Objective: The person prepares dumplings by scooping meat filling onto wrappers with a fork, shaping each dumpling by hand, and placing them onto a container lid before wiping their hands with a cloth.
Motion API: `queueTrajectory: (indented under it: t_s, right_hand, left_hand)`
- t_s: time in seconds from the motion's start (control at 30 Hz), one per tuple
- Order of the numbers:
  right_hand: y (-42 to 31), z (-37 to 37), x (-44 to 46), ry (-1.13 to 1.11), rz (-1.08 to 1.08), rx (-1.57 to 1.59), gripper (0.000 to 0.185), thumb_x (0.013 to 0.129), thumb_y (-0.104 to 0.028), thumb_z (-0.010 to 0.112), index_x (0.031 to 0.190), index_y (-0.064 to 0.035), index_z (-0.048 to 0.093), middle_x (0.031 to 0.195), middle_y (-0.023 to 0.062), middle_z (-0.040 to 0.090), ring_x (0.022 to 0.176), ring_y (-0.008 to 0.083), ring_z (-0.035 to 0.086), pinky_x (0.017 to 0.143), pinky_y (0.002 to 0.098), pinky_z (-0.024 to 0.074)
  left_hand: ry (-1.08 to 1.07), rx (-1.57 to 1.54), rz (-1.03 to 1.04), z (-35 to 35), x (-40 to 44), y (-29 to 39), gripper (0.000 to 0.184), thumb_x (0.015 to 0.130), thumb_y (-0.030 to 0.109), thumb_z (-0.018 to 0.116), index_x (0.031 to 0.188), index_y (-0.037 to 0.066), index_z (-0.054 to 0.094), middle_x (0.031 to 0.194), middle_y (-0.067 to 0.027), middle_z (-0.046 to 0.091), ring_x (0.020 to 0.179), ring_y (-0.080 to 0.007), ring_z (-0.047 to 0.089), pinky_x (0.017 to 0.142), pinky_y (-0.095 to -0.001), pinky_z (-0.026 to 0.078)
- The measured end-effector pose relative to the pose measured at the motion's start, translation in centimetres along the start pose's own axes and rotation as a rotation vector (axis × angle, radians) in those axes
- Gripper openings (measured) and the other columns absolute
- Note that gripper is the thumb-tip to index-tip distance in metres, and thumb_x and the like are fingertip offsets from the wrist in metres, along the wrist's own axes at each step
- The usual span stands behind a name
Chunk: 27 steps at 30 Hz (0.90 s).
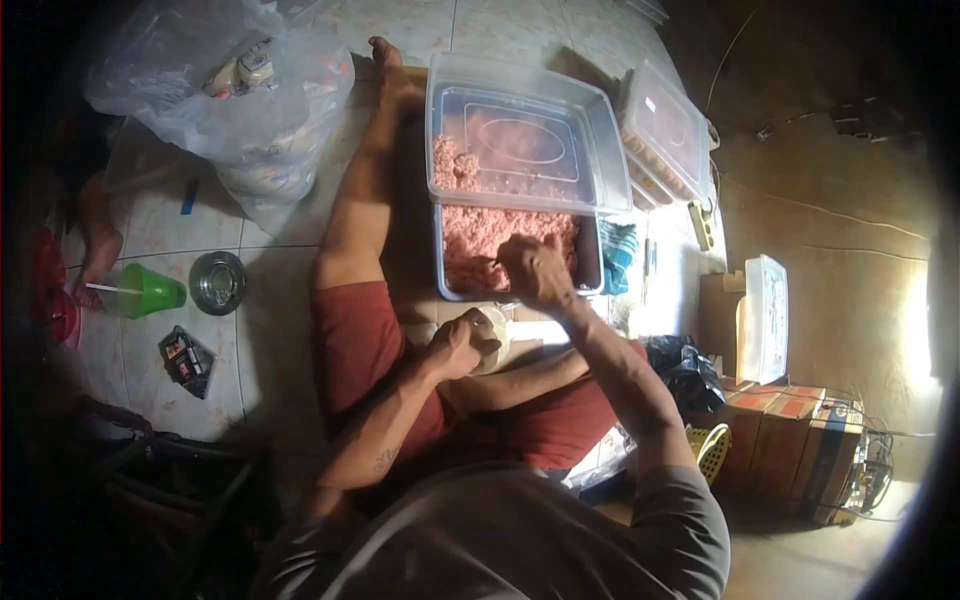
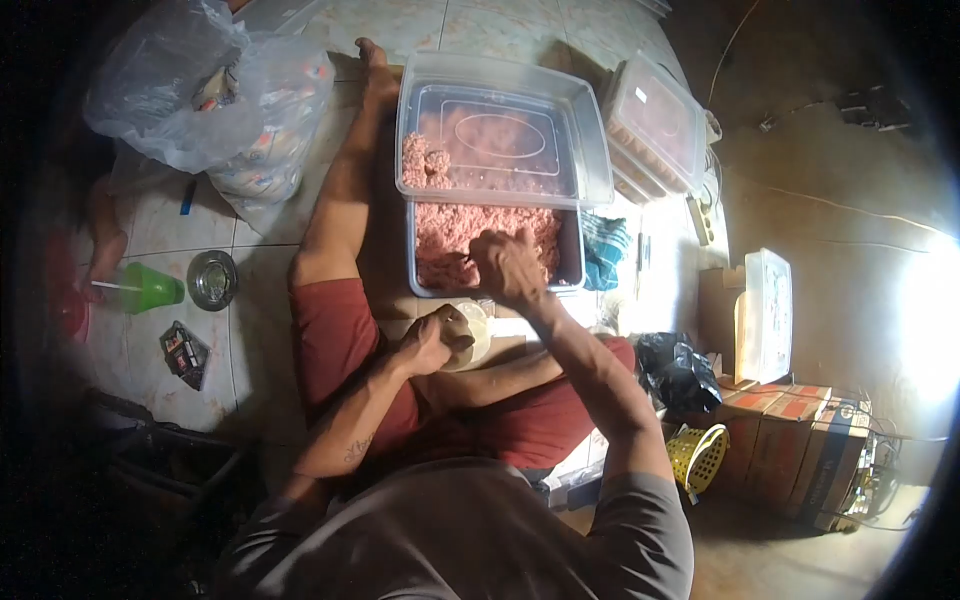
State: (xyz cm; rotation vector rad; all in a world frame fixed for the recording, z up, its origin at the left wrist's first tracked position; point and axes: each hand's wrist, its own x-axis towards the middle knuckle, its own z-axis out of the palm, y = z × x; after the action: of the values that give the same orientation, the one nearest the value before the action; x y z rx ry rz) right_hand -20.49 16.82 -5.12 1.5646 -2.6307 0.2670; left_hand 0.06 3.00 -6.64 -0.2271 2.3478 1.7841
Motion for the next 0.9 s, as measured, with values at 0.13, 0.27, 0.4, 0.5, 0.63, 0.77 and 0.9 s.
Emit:
queueTrajectory:
  t_s: [0.13,0.27,0.4,0.5,0.63,0.77,0.9]
  right_hand:
    - [-0.9,-4.9,1.5,0.153,0.253,-0.117,0.018,0.089,-0.011,0.053,0.084,-0.0126,0.070,0.081,0.0061,0.067,0.081,0.0237,0.063,0.080,0.0434,0.0324]
    - [-1.1,-6.5,1.3,-0.103,0.129,0.152,0.015,0.088,-0.012,0.054,0.081,-0.0133,0.067,0.079,0.0077,0.065,0.078,0.0276,0.065,0.084,0.0469,0.0343]
    - [-1.7,-4.3,2.1,-0.188,0.309,-0.033,0.017,0.091,-0.015,0.053,0.085,-0.0109,0.069,0.077,0.0083,0.068,0.077,0.0304,0.067,0.091,0.0482,0.0396]
    - [-3.4,-5.3,2.0,-0.153,0.140,0.483,0.015,0.090,-0.023,0.061,0.091,-0.0122,0.072,0.080,0.0143,0.070,0.074,0.0343,0.068,0.080,0.0429,0.0446]
    - [-3.4,-9.3,0.4,-0.113,0.468,0.748,0.023,0.092,-0.022,0.063,0.100,-0.0033,0.073,0.086,0.0159,0.071,0.078,0.0250,0.068,0.069,0.0380,0.0508]
    - [-4.1,-10.1,-3.5,0.174,0.508,0.947,0.016,0.093,-0.011,0.065,0.101,0.0025,0.069,0.085,0.0119,0.069,0.078,0.0164,0.063,0.069,0.0337,0.0494]
    - [-7.5,-9.9,-5.7,0.506,0.335,0.568,0.020,0.087,0.007,0.063,0.104,0.0006,0.068,0.087,0.0139,0.063,0.079,0.0278,0.063,0.069,0.0387,0.0507]
  left_hand:
    - [-0.068,0.075,-0.058,0.1,-0.3,-0.5,0.065,0.088,0.043,0.072,0.132,-0.001,0.053,0.127,-0.0274,0.061,0.119,-0.0417,0.060,0.100,-0.0448,0.048]
    - [-0.127,0.219,-0.199,0.2,0.8,-0.3,0.067,0.088,0.044,0.071,0.132,-0.003,0.052,0.129,-0.0286,0.060,0.118,-0.0420,0.060,0.099,-0.0460,0.049]
    - [-0.086,0.159,-0.008,1.1,1.2,-2.8,0.058,0.086,0.037,0.075,0.121,-0.006,0.060,0.118,-0.0236,0.067,0.109,-0.0347,0.066,0.092,-0.0404,0.053]
    - [-0.381,0.107,0.142,-1.5,0.9,1.3,0.045,0.090,0.029,0.074,0.116,-0.005,0.064,0.114,-0.0166,0.070,0.102,-0.0260,0.068,0.087,-0.0341,0.053]
    - [-0.187,-0.593,0.087,-0.7,0.3,0.5,0.036,0.101,0.033,0.061,0.116,0.000,0.065,0.112,-0.0090,0.071,0.103,-0.0208,0.067,0.088,-0.0333,0.053]
    - [-0.154,-1.244,-0.105,-3.7,0.5,4.6,0.075,0.099,0.066,0.042,0.130,-0.001,0.054,0.130,-0.0174,0.063,0.120,-0.0278,0.062,0.105,-0.0439,0.048]
    - [-0.227,-1.725,0.034,-4.8,2.1,8.0,0.092,0.096,0.071,0.042,0.143,-0.008,0.041,0.147,-0.0276,0.048,0.138,-0.0386,0.045,0.119,-0.0508,0.032]
